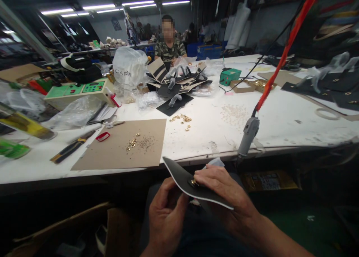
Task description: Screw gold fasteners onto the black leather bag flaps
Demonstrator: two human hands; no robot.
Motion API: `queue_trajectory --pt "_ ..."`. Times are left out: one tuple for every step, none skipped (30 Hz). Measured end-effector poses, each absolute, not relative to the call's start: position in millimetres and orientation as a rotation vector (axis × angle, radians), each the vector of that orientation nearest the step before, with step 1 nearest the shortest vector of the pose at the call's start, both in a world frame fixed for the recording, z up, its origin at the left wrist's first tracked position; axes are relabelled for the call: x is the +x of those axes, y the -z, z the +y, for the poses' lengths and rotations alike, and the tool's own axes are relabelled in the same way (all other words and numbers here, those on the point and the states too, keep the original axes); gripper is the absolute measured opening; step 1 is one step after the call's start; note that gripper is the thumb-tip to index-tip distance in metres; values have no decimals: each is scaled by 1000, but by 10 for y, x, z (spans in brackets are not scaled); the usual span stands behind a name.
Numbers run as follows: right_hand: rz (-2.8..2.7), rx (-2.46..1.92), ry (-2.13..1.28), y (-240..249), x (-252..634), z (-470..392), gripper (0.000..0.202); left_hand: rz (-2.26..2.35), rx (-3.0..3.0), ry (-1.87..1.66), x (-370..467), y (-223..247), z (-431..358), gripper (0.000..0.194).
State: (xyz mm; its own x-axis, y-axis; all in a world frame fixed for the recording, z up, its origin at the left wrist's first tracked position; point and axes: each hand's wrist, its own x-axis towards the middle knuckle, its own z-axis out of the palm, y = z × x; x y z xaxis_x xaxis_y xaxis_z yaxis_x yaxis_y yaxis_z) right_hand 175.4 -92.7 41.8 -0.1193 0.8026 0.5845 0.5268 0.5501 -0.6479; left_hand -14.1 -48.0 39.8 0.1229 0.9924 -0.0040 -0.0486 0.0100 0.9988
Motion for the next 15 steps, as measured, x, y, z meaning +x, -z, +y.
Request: queue_trajectory --pt "-1807 -1064 -400 -431 1797 -947 59 1125 1232 -1147 -170 -400 -445 35" --pt "-1817 -1031 -449 -437 1839 -965 58 1159 1252 -1166 -192 -405 -411 41" --pt "-1829 -1011 -496 -436 1879 -982 58 1188 1286 -1193 -209 -412 -379 49" --pt "-1839 -1002 -534 -432 1916 -996 57 1205 1335 -1228 -223 -423 -349 58" --pt "-1847 -994 -561 -427 1947 -1006 55 1203 1397 -1260 -236 -436 -322 67" --pt "-1851 -989 -583 -426 1971 -1013 53 1182 1468 -1276 -249 -450 -300 74" --pt "-1854 -989 -610 -431 1989 -1016 52 1146 1537 -1271 -263 -467 -283 75" --pt "-1852 -994 -642 -443 2000 -1016 50 1095 1593 -1250 -275 -484 -272 70" --pt "-1843 -994 -670 -461 2004 -1011 50 1032 1632 -1207 -285 -503 -268 60" --pt "-1833 -990 -692 -482 2003 -1004 51 967 1648 -1146 -291 -521 -269 48" --pt "-1824 -988 -708 -501 1997 -994 52 905 1644 -1088 -291 -538 -275 36" --pt "-1810 -992 -713 -515 1989 -983 54 848 1626 -1043 -285 -552 -284 28" --pt "-1792 -1000 -707 -520 1978 -971 56 801 1602 -1016 -272 -562 -292 23" --pt "-1766 -1010 -688 -516 1967 -958 56 774 1581 -997 -252 -567 -298 20" --pt "-1737 -1027 -671 -501 1956 -945 55 771 1568 -985 -227 -567 -302 18"
